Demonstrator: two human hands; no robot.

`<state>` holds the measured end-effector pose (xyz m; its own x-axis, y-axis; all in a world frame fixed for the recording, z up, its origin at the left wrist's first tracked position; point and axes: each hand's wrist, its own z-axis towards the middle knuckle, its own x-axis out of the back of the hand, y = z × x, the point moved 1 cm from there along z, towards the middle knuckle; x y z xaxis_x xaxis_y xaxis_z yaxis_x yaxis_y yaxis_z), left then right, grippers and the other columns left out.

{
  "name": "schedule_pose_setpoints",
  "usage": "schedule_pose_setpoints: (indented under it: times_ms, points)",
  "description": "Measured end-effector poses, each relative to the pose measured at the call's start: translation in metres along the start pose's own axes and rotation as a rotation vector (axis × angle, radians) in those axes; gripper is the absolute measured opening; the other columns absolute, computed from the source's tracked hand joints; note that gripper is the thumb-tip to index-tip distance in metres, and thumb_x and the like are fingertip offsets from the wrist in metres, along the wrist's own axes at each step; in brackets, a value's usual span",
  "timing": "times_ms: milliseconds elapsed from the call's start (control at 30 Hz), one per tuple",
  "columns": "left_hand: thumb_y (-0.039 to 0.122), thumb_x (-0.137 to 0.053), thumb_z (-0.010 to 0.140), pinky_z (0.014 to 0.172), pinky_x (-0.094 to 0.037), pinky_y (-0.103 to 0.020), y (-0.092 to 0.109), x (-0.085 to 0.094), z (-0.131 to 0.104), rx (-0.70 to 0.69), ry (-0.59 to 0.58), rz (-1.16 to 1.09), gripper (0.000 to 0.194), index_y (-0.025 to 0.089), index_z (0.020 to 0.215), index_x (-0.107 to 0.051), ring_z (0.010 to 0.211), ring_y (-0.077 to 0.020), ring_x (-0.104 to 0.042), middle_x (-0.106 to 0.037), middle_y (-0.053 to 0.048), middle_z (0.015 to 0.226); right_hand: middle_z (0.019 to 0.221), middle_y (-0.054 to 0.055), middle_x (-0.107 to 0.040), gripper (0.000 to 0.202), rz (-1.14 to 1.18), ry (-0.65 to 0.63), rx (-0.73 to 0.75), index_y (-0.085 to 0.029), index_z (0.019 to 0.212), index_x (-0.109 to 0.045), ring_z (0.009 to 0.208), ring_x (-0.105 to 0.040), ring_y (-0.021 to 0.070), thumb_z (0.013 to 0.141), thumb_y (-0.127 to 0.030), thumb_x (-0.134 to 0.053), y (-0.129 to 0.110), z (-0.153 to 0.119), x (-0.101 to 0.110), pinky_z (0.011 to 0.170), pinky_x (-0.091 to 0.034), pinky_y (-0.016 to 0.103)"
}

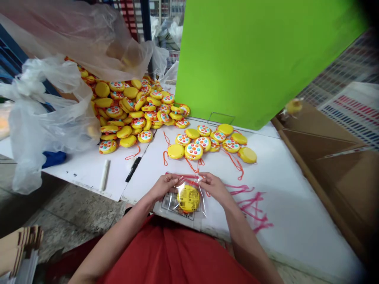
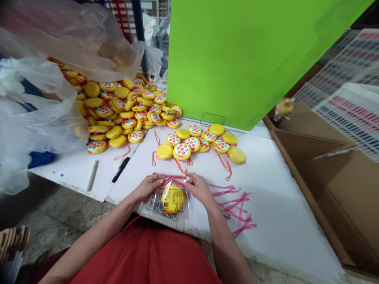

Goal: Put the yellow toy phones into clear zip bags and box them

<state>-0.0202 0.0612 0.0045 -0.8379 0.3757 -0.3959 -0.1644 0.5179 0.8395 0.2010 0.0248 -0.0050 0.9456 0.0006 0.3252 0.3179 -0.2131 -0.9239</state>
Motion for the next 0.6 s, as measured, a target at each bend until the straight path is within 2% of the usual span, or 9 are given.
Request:
schedule_pose_setpoints:
  times_ms: [133, 267, 333, 467, 533, 600]
  points:
    - [0.036, -0.077, 0.063, 0.073, -0.051, -0.030, 0.001, 0.002, 0.001, 0.041, -0.031, -0.063, 0.043, 0.013, 0.097, -0.064, 0.082, -0.0180, -0.064, -0.068, -0.008, 0.091, 0.066, -0.002, -0.058, 0.052, 0.103, 0.052, -0.044, -0.014, 0.113, -0.055, 0.048, -0.045, 0.0091, 0.066, -0.034, -0.063, -0.003, -0.008, 0.008, 0.044, -0.033, 0.022]
    - [0.031, -0.072, 0.068, 0.067, -0.050, -0.026, 0.005, 0.002, 0.000, 0.080, -0.032, -0.053, 0.041, 0.013, 0.104, -0.064, 0.076, -0.0157, -0.064, -0.069, -0.007, 0.088, 0.064, -0.004, -0.054, 0.054, 0.229, 0.068, -0.073, -0.015, 0.114, -0.058, 0.048, -0.043, 0.0080, 0.066, -0.037, -0.066, -0.007, -0.017, 0.013, 0.045, -0.034, 0.022]
    - [0.027, -0.068, 0.069, 0.064, -0.050, -0.025, 0.007, 0.002, 0.000, 0.079, -0.022, -0.020, 0.033, 0.012, 0.098, -0.066, 0.072, -0.0143, -0.062, -0.068, -0.007, 0.085, 0.063, -0.003, -0.054, 0.048, 0.256, 0.043, -0.077, -0.014, 0.107, -0.062, 0.050, -0.044, 0.0084, 0.065, -0.038, -0.066, -0.007, -0.020, 0.015, 0.047, -0.034, 0.022]
    - [0.019, -0.059, 0.064, 0.057, -0.048, -0.022, 0.009, 0.003, 0.000, 0.059, -0.005, -0.007, 0.009, 0.013, 0.070, -0.061, 0.064, -0.0120, -0.058, -0.063, -0.003, 0.070, 0.060, -0.002, -0.056, 0.028, 0.226, 0.029, -0.091, -0.015, 0.082, -0.066, 0.052, -0.046, 0.0096, 0.065, -0.037, -0.065, -0.006, -0.021, 0.016, 0.049, -0.035, 0.023]
    - [0.020, -0.056, 0.061, 0.055, -0.047, -0.021, 0.010, 0.002, -0.001, 0.035, -0.014, -0.010, 0.006, 0.014, 0.063, -0.056, 0.062, -0.0117, -0.055, -0.058, -0.001, 0.065, 0.061, -0.002, -0.057, 0.022, 0.219, 0.032, -0.081, -0.016, 0.074, -0.063, 0.053, -0.047, 0.0099, 0.066, -0.035, -0.063, -0.006, -0.020, 0.017, 0.050, -0.037, 0.023]
    - [0.023, -0.055, 0.061, 0.054, -0.047, -0.022, 0.012, 0.001, -0.003, 0.015, -0.026, -0.014, 0.009, 0.015, 0.061, -0.052, 0.062, -0.0120, -0.053, -0.054, 0.000, 0.064, 0.064, -0.001, -0.059, 0.023, 0.257, 0.049, -0.074, -0.017, 0.077, -0.061, 0.054, -0.049, 0.0106, 0.068, -0.038, -0.060, -0.007, -0.018, 0.016, 0.050, -0.039, 0.023]
